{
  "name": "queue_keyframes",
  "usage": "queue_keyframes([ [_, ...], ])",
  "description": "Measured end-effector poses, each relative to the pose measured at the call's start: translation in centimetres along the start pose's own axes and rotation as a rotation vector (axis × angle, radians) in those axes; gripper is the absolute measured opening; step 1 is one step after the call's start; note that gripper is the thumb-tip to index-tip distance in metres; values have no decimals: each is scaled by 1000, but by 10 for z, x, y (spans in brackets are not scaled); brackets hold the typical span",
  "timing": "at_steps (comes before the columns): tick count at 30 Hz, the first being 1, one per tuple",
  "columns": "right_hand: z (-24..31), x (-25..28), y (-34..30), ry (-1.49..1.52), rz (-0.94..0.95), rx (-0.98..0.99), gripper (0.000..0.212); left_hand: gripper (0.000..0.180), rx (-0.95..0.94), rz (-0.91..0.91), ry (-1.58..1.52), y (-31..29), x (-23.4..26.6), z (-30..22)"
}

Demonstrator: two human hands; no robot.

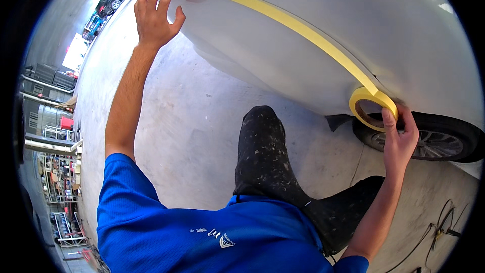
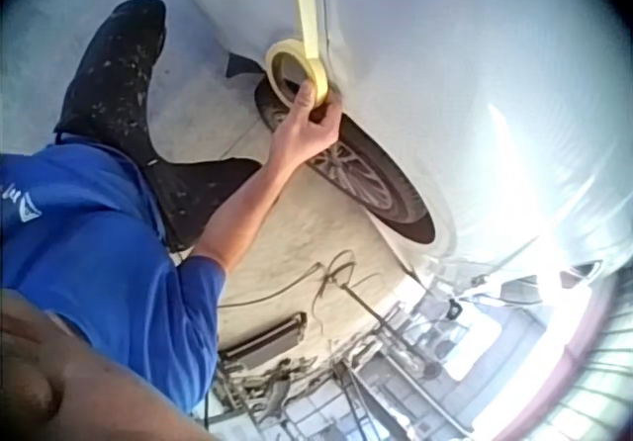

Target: The person applies yellow masking tape along the lower side panel of a white car, smoothing it down and cutting it as needed. The person then walks to the rear of the vehicle and opens the trunk.

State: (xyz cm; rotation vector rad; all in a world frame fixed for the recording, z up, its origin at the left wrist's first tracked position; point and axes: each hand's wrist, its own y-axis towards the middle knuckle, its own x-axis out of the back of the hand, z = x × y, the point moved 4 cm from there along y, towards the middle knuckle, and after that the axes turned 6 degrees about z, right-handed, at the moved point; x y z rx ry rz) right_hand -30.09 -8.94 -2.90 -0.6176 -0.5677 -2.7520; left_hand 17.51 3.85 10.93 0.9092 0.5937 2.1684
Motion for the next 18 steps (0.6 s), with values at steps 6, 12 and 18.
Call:
queue_keyframes([
  [6,-5,-3,2,73,-34,2,36,65,-60,-1,-32,2,3,-8],
  [12,-6,0,3,23,-3,-6,36,62,-83,-20,-95,8,5,-12],
  [18,-5,2,4,15,6,-4,35,60,-87,-52,-91,13,4,-17],
])
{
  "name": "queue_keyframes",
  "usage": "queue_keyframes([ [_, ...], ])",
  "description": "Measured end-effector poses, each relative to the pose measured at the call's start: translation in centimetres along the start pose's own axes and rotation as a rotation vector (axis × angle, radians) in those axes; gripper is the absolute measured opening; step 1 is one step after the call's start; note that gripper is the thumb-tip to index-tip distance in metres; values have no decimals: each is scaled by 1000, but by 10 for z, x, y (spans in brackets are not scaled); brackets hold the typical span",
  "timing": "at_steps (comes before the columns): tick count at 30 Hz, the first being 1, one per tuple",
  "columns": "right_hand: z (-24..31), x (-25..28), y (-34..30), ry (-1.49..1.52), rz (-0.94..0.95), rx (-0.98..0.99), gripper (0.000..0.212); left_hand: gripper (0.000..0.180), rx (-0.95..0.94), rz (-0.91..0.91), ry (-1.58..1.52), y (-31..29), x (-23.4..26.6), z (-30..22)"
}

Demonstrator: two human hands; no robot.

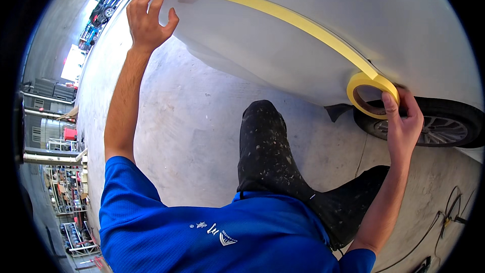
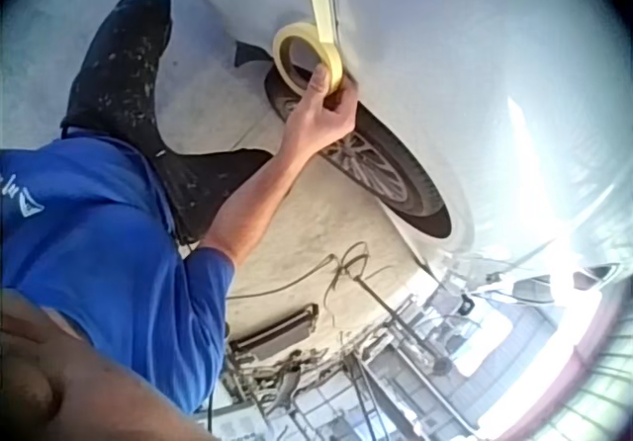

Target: The person applies yellow masking tape along the lower side panel of a white car, smoothing it down and cutting it as needed. The person then walks to the rear of the vehicle and opens the trunk.

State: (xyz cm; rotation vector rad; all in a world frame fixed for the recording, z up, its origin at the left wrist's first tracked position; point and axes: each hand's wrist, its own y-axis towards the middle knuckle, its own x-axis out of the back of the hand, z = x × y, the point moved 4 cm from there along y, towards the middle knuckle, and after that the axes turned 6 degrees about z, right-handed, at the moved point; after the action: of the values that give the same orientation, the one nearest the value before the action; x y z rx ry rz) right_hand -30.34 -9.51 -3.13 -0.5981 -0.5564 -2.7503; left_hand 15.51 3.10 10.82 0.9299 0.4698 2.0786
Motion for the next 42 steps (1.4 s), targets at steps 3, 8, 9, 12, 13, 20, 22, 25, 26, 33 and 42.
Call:
queue_keyframes([
  [3,-3,1,1,-10,1,1,35,60,-13,-8,-13,2,-1,-2],
  [8,0,1,1,2,22,1,34,57,-23,-4,-28,3,-1,-12],
  [9,2,1,1,7,25,-4,34,56,-25,-9,-30,4,0,-13],
  [12,-1,1,2,33,44,2,34,55,-45,-22,-41,5,0,-15],
  [13,-2,2,3,43,52,7,35,55,-54,-27,-45,6,0,-15],
  [20,-2,6,2,48,62,-21,36,52,-70,-50,-45,13,2,-22],
  [22,-3,7,3,47,65,-28,36,51,-63,-30,-28,14,7,-21],
  [25,-4,9,3,50,69,-26,37,51,50,-38,30,6,9,-5],
  [26,-4,10,3,48,64,-28,37,52,94,-40,48,0,7,5],
  [33,-4,8,2,47,71,-44,30,57,234,-47,100,-21,3,26],
  [42,12,12,-1,61,117,-12,27,58,137,-59,22,-12,-5,-26],
])
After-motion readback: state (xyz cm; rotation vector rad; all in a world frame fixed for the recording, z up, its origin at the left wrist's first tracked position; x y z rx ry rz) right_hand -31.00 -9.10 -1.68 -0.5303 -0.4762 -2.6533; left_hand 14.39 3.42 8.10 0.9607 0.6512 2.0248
